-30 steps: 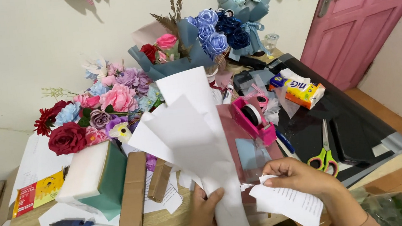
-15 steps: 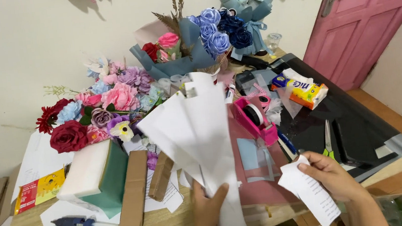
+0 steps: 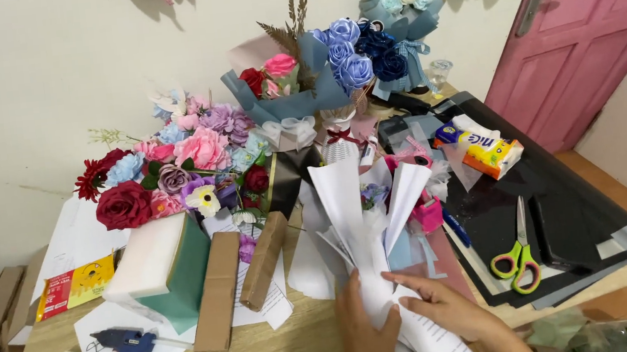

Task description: The person wraps a small bouquet of artificial flowers in white paper, trims the edges with scissors, and secures the wrapping with tape. The person then folds the paper around the bouquet to create a neat package.

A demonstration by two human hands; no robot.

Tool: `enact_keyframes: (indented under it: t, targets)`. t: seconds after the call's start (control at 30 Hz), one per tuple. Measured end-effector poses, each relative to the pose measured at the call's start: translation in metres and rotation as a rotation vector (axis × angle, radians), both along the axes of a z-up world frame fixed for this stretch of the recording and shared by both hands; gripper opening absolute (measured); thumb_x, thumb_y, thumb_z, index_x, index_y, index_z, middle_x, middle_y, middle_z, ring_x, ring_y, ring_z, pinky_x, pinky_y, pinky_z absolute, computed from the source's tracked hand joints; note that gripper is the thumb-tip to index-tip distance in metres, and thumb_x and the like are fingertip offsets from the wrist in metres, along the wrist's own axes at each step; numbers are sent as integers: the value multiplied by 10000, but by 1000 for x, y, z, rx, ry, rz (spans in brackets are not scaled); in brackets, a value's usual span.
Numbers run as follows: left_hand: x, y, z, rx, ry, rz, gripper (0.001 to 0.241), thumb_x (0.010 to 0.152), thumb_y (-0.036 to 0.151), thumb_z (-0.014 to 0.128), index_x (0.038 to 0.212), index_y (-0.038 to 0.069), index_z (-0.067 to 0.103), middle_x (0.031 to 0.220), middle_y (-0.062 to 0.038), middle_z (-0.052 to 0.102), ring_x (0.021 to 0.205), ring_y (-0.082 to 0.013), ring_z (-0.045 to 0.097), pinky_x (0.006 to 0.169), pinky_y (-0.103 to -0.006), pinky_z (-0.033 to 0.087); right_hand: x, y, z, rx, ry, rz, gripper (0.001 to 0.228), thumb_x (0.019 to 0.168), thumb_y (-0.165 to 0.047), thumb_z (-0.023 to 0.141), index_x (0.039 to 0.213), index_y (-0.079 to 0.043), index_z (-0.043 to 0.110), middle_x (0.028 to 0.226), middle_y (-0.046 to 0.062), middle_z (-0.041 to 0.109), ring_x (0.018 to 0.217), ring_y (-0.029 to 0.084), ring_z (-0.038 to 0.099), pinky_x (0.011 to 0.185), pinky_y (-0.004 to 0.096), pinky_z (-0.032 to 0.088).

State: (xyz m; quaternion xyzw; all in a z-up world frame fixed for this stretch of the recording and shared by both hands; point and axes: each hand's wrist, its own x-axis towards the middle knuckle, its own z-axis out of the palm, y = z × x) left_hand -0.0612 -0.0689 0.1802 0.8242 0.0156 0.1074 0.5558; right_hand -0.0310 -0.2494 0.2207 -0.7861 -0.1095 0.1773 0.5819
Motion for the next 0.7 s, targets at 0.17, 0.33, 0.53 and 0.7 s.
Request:
enact_keyframes:
  t: [0.17, 0.33, 0.53, 0.7]
  targets:
    - [-17, 8, 4, -171, -109, 74, 658, 819, 278, 724, 1436, 179, 519, 1367, -41, 594, 1246, -198, 567, 979, -345, 508, 1, -21, 15, 115, 117, -144, 589, 914, -181, 654, 1494, -208, 562, 1210, 39, 696, 928, 144, 637, 761, 283, 541]
    - [-30, 4, 32, -274, 70, -242, 1018, 629, 335, 812, 1527, 148, 370, 1323, -3, 670, 1102, -151, 645, 955, -313, 468, 0, -18, -20, 625, -88, -413, 202, 872, 0, 719, 1065, 46, 681, 773, 147, 714, 668, 186, 645, 585, 307, 489]
    - [-28, 10, 14, -486, 57, -143, 347, 798, 231, 817, 1123, 117, 775, 785, 51, 688, 706, -51, 571, 631, -224, 483, -12, 15, -16, 604, -180, -349, 211, 847, 66, 713, 1047, 17, 668, 807, 169, 758, 659, 174, 656, 586, 309, 515]
    - [-40, 26, 27, -602, 27, -91, 263, 864, 202, 769, 1105, 100, 740, 915, 23, 738, 827, -40, 631, 724, -221, 529, -12, 32, 10, 466, 51, -364, 438, 852, 140, 627, 1281, 58, 595, 977, 291, 710, 814, 310, 613, 690, 422, 454]
